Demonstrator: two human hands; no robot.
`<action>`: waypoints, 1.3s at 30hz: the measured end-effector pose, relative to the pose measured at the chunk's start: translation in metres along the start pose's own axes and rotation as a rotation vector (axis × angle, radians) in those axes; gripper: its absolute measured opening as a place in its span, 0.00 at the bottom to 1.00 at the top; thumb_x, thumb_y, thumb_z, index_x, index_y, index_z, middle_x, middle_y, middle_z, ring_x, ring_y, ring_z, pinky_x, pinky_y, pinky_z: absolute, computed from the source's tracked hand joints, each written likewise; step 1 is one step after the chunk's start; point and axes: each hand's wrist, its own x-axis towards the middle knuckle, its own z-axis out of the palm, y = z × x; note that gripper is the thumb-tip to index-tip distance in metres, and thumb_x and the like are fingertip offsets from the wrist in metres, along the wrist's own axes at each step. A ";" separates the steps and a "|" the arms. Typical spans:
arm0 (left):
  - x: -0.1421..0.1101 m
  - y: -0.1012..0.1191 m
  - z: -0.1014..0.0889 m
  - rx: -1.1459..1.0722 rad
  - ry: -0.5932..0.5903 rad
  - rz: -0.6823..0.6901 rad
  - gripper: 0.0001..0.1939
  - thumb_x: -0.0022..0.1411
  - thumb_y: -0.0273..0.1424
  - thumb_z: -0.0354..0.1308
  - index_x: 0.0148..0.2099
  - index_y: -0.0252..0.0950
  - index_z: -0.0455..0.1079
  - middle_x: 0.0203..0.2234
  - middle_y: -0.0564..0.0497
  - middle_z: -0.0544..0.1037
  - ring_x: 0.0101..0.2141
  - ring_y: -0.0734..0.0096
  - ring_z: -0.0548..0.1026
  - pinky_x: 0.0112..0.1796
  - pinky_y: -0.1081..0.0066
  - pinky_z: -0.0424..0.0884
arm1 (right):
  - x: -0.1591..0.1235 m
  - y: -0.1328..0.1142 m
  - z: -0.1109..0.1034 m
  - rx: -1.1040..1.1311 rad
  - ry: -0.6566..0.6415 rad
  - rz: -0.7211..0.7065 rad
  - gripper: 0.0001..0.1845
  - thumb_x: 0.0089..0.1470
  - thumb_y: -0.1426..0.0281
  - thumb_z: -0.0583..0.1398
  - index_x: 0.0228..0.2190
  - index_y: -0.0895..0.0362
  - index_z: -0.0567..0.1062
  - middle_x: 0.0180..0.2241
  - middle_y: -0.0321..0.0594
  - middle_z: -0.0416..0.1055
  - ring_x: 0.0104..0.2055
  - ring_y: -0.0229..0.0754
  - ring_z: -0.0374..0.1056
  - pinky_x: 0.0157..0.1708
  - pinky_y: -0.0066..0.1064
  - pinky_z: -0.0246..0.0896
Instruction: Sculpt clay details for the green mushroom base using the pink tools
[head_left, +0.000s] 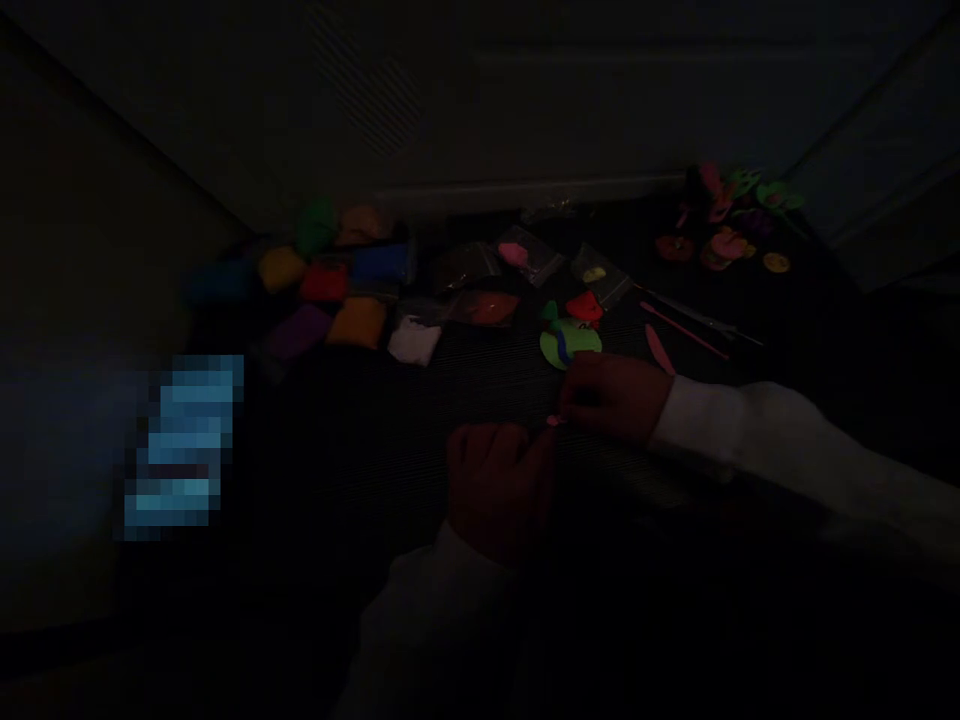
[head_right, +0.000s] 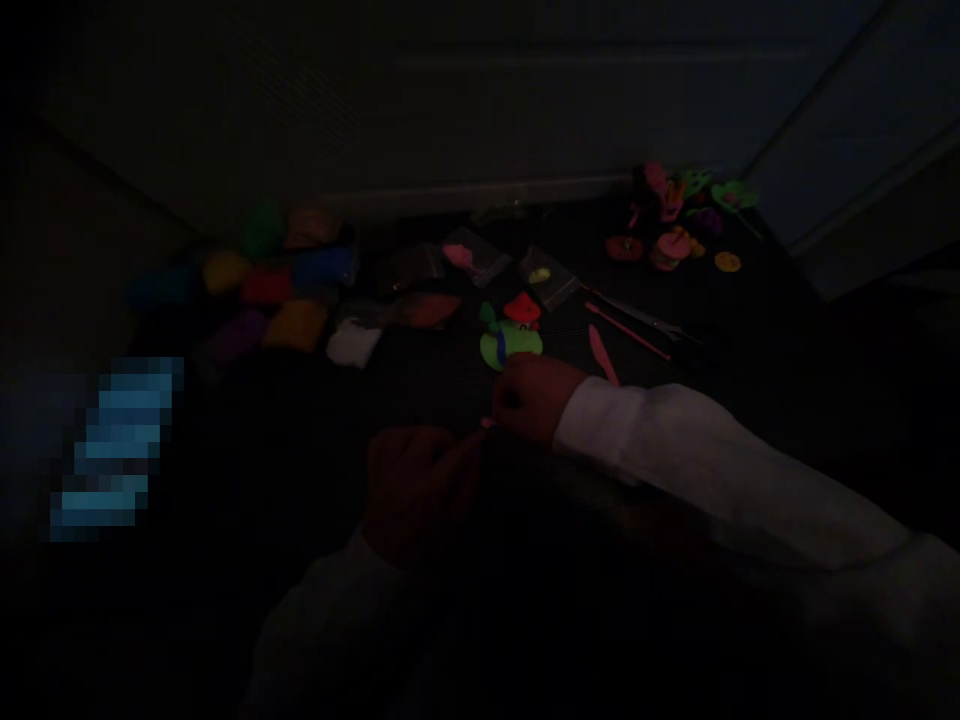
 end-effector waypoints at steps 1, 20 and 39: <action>0.000 0.000 0.000 0.007 0.000 -0.001 0.13 0.53 0.33 0.51 0.43 0.44 0.67 0.24 0.51 0.69 0.30 0.68 0.62 0.34 0.64 0.56 | -0.001 0.000 0.001 0.007 0.011 0.010 0.08 0.46 0.67 0.56 0.26 0.58 0.73 0.30 0.39 0.62 0.33 0.35 0.59 0.35 0.27 0.54; -0.001 0.000 -0.001 -0.053 -0.028 -0.039 0.12 0.54 0.34 0.50 0.42 0.42 0.68 0.24 0.50 0.68 0.30 0.68 0.62 0.33 0.64 0.55 | -0.013 -0.001 0.017 0.129 0.226 0.071 0.05 0.44 0.71 0.56 0.24 0.58 0.72 0.30 0.39 0.62 0.39 0.38 0.59 0.50 0.36 0.49; 0.000 0.002 -0.001 -0.066 -0.020 -0.054 0.12 0.54 0.34 0.50 0.39 0.40 0.69 0.26 0.49 0.68 0.31 0.67 0.62 0.35 0.63 0.56 | -0.012 -0.002 0.020 0.095 0.267 0.077 0.07 0.44 0.68 0.57 0.23 0.59 0.72 0.30 0.39 0.63 0.38 0.39 0.59 0.41 0.33 0.55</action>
